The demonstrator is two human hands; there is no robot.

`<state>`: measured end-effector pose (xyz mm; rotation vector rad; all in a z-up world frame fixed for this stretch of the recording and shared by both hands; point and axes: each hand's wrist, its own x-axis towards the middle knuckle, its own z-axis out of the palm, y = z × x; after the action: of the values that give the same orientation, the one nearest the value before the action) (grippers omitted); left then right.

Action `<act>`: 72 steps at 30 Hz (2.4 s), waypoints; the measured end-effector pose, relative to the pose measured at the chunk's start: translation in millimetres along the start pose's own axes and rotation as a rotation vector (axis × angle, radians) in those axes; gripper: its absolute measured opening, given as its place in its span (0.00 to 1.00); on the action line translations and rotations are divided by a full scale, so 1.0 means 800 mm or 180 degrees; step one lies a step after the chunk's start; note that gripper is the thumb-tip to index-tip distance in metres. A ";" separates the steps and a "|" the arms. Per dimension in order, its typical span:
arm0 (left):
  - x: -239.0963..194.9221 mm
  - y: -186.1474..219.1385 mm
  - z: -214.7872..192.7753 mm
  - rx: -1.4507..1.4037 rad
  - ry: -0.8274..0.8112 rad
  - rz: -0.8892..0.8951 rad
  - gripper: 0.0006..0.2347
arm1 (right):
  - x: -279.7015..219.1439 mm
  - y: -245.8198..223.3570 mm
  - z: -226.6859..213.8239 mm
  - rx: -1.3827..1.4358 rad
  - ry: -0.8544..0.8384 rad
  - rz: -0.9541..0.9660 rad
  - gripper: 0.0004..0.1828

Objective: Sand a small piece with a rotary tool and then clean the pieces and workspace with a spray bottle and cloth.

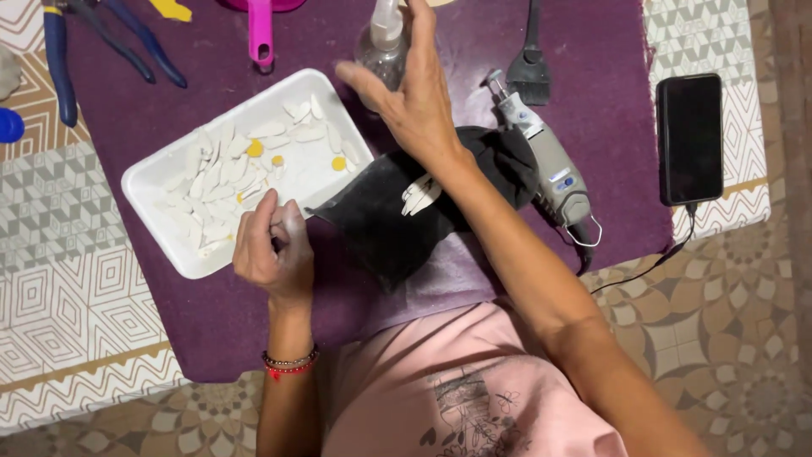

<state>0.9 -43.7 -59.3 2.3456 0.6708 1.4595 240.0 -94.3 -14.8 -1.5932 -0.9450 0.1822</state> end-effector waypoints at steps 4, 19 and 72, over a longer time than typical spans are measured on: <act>-0.008 -0.002 -0.001 0.0028 -0.0052 -0.0010 0.07 | -0.036 -0.031 -0.049 -0.0310 -0.0323 0.0232 0.46; 0.019 0.038 0.023 -0.0268 0.0040 0.0750 0.06 | -0.187 -0.024 -0.221 -0.1855 -0.0241 0.0935 0.43; -0.010 0.121 0.102 -0.0674 -0.0874 0.0210 0.07 | -0.160 0.118 -0.436 -0.3737 0.0672 0.1724 0.48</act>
<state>93.2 -130.6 -54.3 2.3566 0.3519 1.1391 407.1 -437.3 -50.8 -2.8674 -0.3926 -0.2250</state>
